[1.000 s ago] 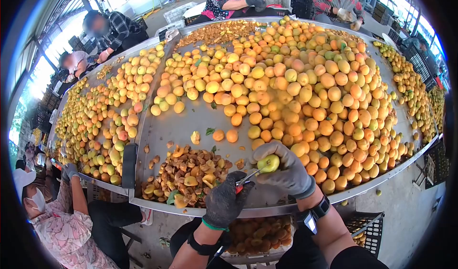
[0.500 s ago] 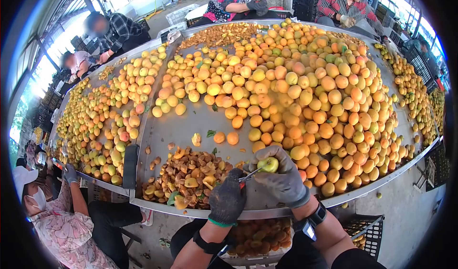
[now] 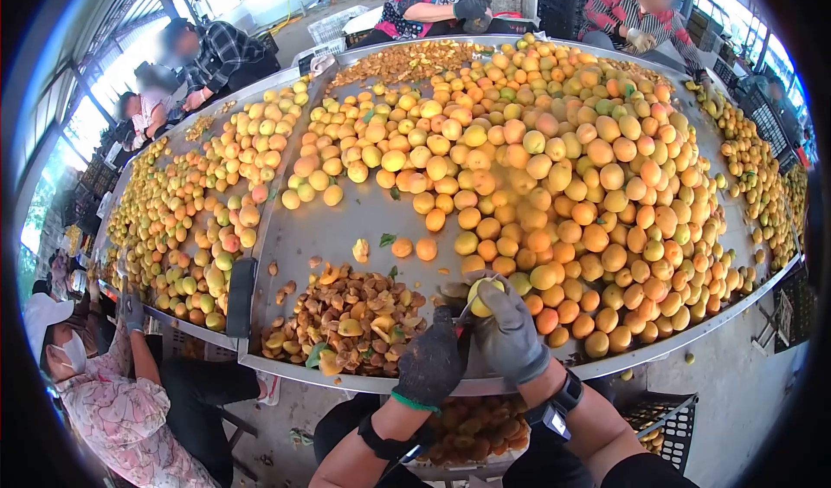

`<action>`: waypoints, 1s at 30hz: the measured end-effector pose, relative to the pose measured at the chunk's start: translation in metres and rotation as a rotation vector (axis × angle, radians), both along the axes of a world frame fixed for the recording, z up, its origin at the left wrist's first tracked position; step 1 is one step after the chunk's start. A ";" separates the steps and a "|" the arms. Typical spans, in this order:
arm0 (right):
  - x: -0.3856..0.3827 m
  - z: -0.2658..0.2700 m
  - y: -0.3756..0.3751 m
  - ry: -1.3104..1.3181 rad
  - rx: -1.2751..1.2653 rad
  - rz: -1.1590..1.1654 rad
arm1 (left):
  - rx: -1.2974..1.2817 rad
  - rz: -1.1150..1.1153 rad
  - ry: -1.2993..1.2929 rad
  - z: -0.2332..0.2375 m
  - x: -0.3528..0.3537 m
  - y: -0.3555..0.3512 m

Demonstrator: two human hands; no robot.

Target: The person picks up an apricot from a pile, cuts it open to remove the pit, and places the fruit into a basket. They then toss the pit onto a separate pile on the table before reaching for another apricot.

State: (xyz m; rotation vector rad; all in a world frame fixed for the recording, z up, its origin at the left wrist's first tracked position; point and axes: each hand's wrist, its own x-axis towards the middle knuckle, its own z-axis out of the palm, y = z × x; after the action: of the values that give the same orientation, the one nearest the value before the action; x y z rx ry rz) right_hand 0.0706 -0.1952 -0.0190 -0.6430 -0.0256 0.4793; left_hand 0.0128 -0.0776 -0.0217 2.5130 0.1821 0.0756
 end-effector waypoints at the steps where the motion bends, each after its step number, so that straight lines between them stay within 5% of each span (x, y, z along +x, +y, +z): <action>1: 0.002 0.004 -0.002 0.000 0.001 0.004 | 0.001 0.004 0.000 0.000 0.002 0.004; 4: 0.006 0.015 -0.005 -0.176 -0.271 0.101 | -0.152 -0.098 -0.038 0.004 0.007 0.019; 6: 0.006 0.010 -0.003 -0.248 -0.298 0.099 | -0.525 -0.211 -0.003 0.013 0.007 0.024; 8: 0.001 0.001 0.001 -0.270 -0.382 0.075 | -0.566 -0.206 0.001 0.008 0.003 0.021; 11: -0.004 -0.011 0.004 -0.082 -0.155 0.013 | -0.452 -0.147 0.032 0.005 0.000 0.019; 13: 0.006 -0.036 0.002 -0.950 -0.881 -0.163 | -0.299 -0.087 0.050 0.007 0.003 0.022; 14: 0.008 -0.033 -0.001 -0.956 -0.879 -0.161 | -0.267 -0.101 0.060 0.007 0.007 0.027; 16: 0.012 0.005 -0.002 -0.337 -0.395 0.116 | -0.235 -0.104 0.064 0.008 0.009 0.032; 20: 0.002 0.006 0.008 -0.234 -0.201 0.037 | -0.288 -0.067 0.039 -0.003 0.004 0.023; 23: 0.005 -0.069 0.011 -0.134 -0.278 -0.121 | -0.392 -0.039 0.021 -0.022 0.005 0.012; 27: 0.007 -0.013 -0.001 -0.141 -0.147 0.109 | -0.338 -0.032 0.108 0.016 0.009 0.018; 29: 0.012 -0.003 0.000 -0.502 -0.568 0.185 | -0.317 -0.064 -0.002 -0.005 0.009 0.028; 30: 0.008 -0.007 0.003 -0.500 -0.566 0.186 | -0.291 -0.106 -0.109 -0.009 0.008 0.031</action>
State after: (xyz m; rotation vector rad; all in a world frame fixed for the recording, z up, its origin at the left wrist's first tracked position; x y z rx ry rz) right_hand 0.0791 -0.1918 -0.0265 -1.3136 -0.4390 0.4969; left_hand 0.0207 -0.0466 -0.0306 2.2168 0.0132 0.1324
